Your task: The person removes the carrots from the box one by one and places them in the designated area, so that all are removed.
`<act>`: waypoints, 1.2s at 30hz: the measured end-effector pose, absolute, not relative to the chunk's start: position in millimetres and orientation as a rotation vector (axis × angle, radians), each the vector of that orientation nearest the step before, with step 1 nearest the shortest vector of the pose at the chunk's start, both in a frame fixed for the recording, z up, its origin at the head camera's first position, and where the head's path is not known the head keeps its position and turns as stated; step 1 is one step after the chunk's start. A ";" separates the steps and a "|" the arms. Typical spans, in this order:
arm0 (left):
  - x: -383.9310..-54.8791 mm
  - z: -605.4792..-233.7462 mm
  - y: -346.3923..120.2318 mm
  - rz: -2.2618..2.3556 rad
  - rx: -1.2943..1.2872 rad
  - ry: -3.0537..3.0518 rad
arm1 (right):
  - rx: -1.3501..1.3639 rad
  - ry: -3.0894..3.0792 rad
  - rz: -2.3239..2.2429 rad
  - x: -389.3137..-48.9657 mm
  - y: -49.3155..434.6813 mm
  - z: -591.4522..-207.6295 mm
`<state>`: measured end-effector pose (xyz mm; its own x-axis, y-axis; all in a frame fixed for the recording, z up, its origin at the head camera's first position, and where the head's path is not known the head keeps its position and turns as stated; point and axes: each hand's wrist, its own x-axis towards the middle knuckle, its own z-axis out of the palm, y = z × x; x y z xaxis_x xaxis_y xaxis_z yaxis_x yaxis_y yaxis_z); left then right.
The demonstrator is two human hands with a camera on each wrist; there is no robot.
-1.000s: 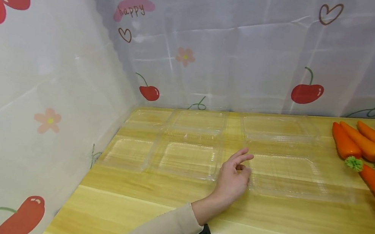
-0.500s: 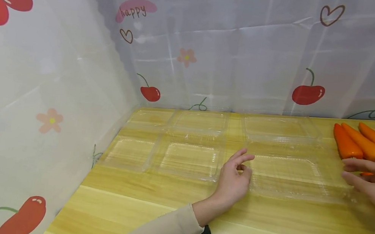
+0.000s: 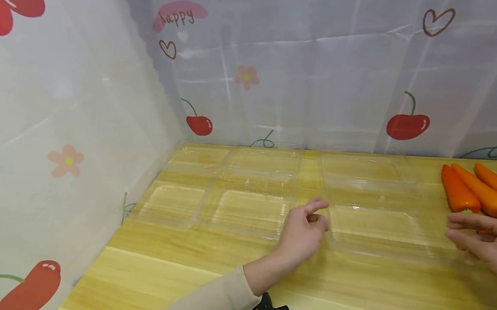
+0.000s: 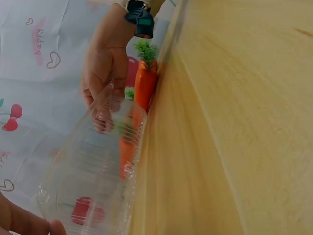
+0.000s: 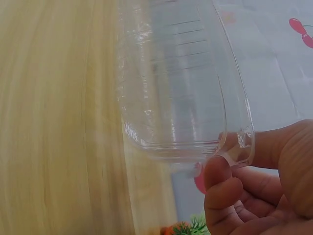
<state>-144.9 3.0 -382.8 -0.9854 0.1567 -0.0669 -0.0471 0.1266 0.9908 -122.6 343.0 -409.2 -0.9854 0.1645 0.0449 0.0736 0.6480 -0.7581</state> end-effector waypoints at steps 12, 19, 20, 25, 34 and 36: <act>-165.0 -369.0 -31.9 1.782 0.296 2.230 | -0.244 -2.811 1.265 -119.4 328.3 -403.6; -173.5 -365.1 -45.0 1.684 0.327 2.308 | -0.254 -2.875 1.260 -121.1 313.5 -397.4; -174.9 -364.8 -46.8 1.668 0.329 2.313 | -0.251 -2.875 1.257 -121.1 311.6 -397.2; -180.7 -363.5 -54.7 1.621 0.303 2.299 | -0.247 -2.846 1.223 -119.0 302.5 -397.5; -182.9 -361.1 -60.8 1.503 0.261 2.349 | -0.251 -2.828 1.282 -118.4 297.1 -404.5; -182.7 -361.4 -61.3 1.505 0.268 2.349 | -0.251 -2.821 1.316 -118.6 296.7 -405.7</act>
